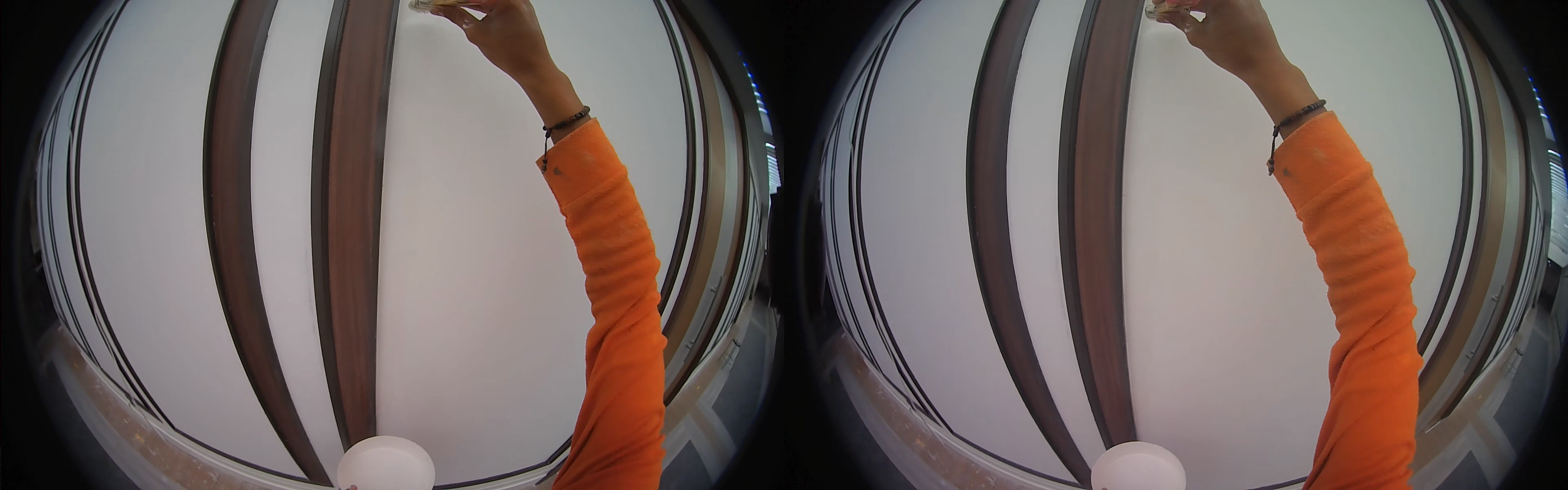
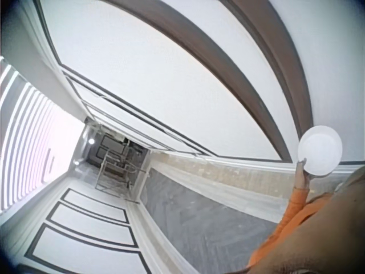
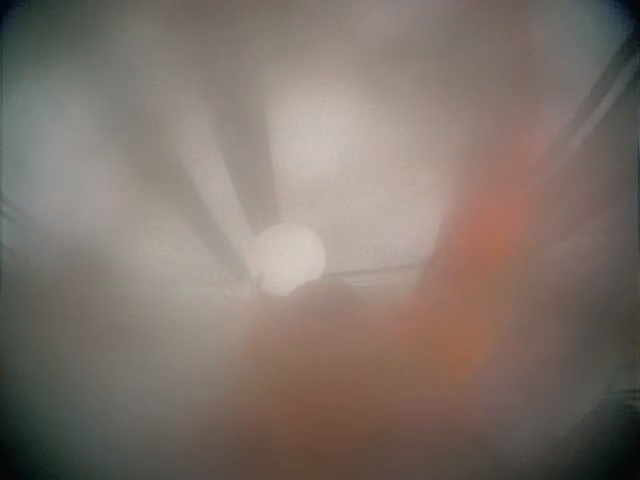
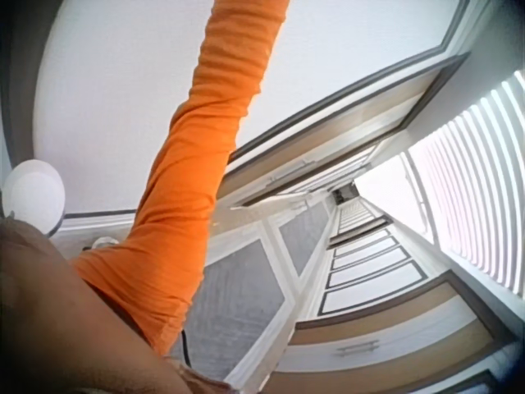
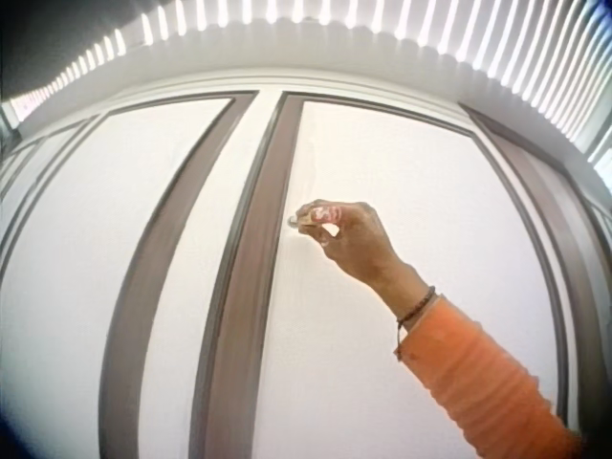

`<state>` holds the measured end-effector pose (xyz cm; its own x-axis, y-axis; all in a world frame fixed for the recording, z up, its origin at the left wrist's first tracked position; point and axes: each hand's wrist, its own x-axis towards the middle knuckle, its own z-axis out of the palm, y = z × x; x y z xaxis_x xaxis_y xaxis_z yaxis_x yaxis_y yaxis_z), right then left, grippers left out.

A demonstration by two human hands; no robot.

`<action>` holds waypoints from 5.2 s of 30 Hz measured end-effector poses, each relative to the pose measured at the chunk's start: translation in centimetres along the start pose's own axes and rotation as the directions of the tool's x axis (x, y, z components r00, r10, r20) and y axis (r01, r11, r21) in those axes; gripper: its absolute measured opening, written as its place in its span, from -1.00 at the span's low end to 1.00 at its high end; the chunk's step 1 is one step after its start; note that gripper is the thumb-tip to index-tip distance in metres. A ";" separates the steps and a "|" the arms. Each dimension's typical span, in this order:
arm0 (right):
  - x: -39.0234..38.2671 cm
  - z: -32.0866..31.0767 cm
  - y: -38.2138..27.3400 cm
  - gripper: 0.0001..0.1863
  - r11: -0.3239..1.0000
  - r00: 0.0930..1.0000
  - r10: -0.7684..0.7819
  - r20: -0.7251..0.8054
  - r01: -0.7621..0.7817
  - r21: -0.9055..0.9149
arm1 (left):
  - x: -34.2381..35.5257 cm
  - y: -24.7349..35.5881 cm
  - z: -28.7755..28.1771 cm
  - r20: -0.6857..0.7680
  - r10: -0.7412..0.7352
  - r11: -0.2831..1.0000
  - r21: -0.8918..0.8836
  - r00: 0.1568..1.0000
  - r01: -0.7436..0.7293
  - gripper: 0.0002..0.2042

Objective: The person paints a white ceiling with dark brown curved beams using a paintbrush and a small white bowl of paint. They repeatedly dip the brush into the bowl and apply paint to the ceiling surface between the beams.

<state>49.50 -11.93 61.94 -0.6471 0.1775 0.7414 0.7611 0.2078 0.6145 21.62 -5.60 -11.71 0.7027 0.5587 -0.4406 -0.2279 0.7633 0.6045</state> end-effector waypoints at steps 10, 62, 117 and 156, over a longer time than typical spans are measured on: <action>-1.5 1.8 -1.3 -0.82 0.933 0.997 -0.037 0.065 0.058 -0.356 | 0.1 -0.8 -1.9 0.041 0.077 0.996 -0.054 0.996 -0.075 -0.34; -11.4 3.0 -14.6 -0.78 0.980 0.967 0.018 0.255 0.033 -0.197 | -0.3 -0.8 -7.4 0.085 0.074 0.990 -0.126 0.994 -0.063 -0.40; -8.8 5.6 -9.7 -0.66 0.936 0.942 -0.042 0.334 0.154 -0.315 | -2.4 2.5 -5.6 0.015 0.112 0.993 -0.027 0.994 -0.111 -0.30; -37.0 13.9 -35.8 -0.67 0.999 0.697 -0.027 0.716 -0.010 0.048 | -4.4 4.6 -3.9 0.010 0.177 0.982 0.065 0.984 -0.177 -0.40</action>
<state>45.58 -12.54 8.75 -0.5043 0.8071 0.3070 0.7646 0.2521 0.5932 14.90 -3.31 -9.61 0.6578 0.6816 -0.3206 -0.3039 0.6296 0.7150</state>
